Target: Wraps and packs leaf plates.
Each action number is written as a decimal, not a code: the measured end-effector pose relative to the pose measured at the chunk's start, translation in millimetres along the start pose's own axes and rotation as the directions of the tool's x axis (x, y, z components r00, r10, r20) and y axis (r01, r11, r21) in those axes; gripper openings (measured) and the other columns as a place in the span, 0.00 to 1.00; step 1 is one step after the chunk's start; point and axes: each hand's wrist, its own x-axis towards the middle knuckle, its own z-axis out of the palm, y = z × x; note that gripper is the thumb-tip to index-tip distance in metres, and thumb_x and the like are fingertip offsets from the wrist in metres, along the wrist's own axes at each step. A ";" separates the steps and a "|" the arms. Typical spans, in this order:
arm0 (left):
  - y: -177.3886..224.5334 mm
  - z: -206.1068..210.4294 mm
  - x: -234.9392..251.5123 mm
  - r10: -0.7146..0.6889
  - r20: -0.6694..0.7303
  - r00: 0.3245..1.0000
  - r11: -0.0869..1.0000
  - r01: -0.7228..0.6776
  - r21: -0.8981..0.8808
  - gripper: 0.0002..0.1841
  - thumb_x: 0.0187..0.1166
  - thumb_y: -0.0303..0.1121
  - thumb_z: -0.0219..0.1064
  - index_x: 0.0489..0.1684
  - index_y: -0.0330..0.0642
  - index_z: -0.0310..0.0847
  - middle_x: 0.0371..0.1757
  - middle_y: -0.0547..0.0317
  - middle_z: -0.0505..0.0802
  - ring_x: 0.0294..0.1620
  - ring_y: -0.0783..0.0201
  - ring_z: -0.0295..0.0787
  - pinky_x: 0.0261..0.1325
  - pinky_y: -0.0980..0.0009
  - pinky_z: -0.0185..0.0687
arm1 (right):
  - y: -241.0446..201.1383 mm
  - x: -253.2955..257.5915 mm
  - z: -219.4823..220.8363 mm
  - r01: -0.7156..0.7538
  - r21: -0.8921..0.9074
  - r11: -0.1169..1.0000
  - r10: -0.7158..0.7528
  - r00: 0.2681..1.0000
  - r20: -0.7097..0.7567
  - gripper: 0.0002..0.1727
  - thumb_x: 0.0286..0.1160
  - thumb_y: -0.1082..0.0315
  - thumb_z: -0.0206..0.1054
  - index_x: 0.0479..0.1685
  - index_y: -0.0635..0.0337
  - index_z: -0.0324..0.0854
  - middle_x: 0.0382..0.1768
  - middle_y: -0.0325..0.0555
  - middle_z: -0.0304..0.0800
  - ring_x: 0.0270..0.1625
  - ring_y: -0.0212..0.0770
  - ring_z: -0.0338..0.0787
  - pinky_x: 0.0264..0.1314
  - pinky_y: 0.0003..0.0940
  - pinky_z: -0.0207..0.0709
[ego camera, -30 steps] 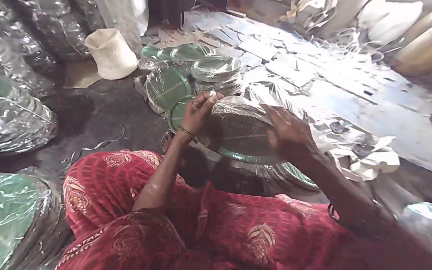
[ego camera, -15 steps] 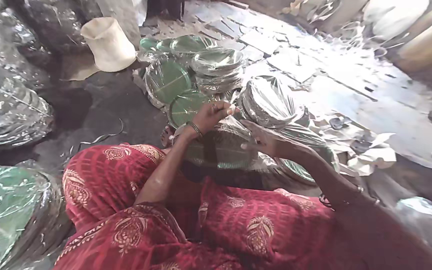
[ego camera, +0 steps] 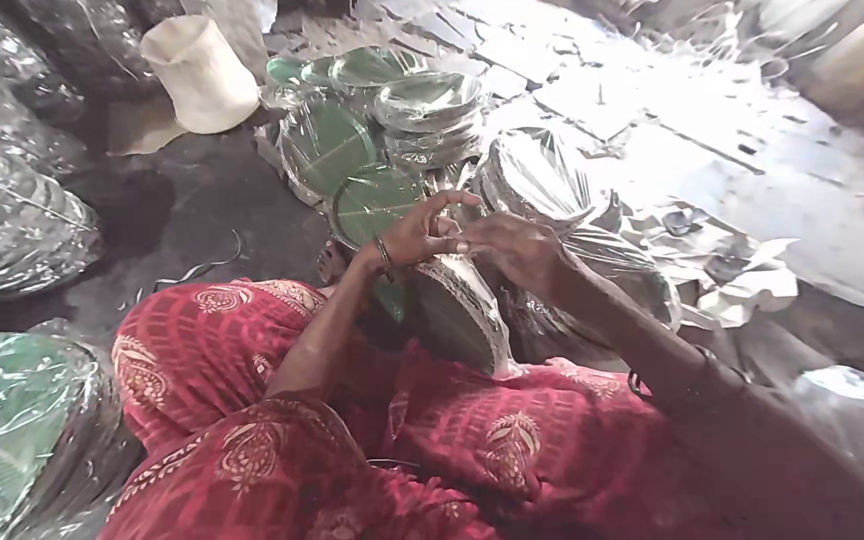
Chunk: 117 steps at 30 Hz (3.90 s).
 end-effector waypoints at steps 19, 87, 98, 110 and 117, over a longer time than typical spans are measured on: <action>6.6 2.5 1.3 0.102 0.026 0.994 0.978 -0.105 0.182 0.30 0.76 0.27 0.68 0.77 0.27 0.64 0.47 0.53 0.91 0.44 0.69 0.89 0.52 0.71 0.87 | -17.0 8.1 -16.7 -0.122 -0.398 0.909 0.217 0.955 0.202 0.10 0.84 0.74 0.59 0.50 0.70 0.84 0.44 0.64 0.86 0.49 0.66 0.90 0.49 0.59 0.83; -26.6 20.4 17.7 -0.040 -0.150 0.988 0.418 0.153 0.895 0.26 0.86 0.46 0.63 0.82 0.49 0.76 0.72 0.47 0.88 0.79 0.44 0.78 0.84 0.32 0.56 | 24.9 9.5 -37.7 -0.722 -0.398 0.565 0.822 0.531 0.204 0.22 0.92 0.56 0.50 0.57 0.68 0.79 0.49 0.69 0.87 0.56 0.69 0.88 0.57 0.71 0.73; -5.6 75.7 21.8 -0.207 -0.308 0.929 0.521 0.371 0.769 0.44 0.74 0.59 0.73 0.87 0.45 0.65 0.79 0.38 0.77 0.77 0.39 0.77 0.72 0.31 0.72 | 20.0 4.4 -26.7 -0.875 0.455 0.165 0.953 0.260 0.155 0.12 0.90 0.59 0.54 0.35 0.50 0.74 0.22 0.30 0.69 0.22 0.27 0.73 0.28 0.23 0.73; 17.4 66.4 16.0 -0.013 -0.348 0.937 0.203 0.344 0.917 0.24 0.85 0.50 0.64 0.74 0.50 0.83 0.68 0.50 0.91 0.71 0.44 0.85 0.83 0.31 0.57 | -4.1 12.9 -19.9 -0.838 0.472 0.274 0.872 0.423 0.246 0.12 0.91 0.61 0.54 0.35 0.51 0.73 0.21 0.29 0.70 0.22 0.27 0.76 0.32 0.24 0.77; -16.5 47.4 15.1 0.206 -0.238 0.949 0.427 0.131 0.895 0.23 0.84 0.48 0.67 0.69 0.43 0.86 0.64 0.47 0.93 0.68 0.45 0.88 0.83 0.38 0.63 | -8.2 11.5 -24.9 -0.861 0.398 0.316 0.850 0.443 0.284 0.13 0.91 0.60 0.53 0.34 0.51 0.74 0.22 0.31 0.71 0.23 0.27 0.74 0.31 0.23 0.75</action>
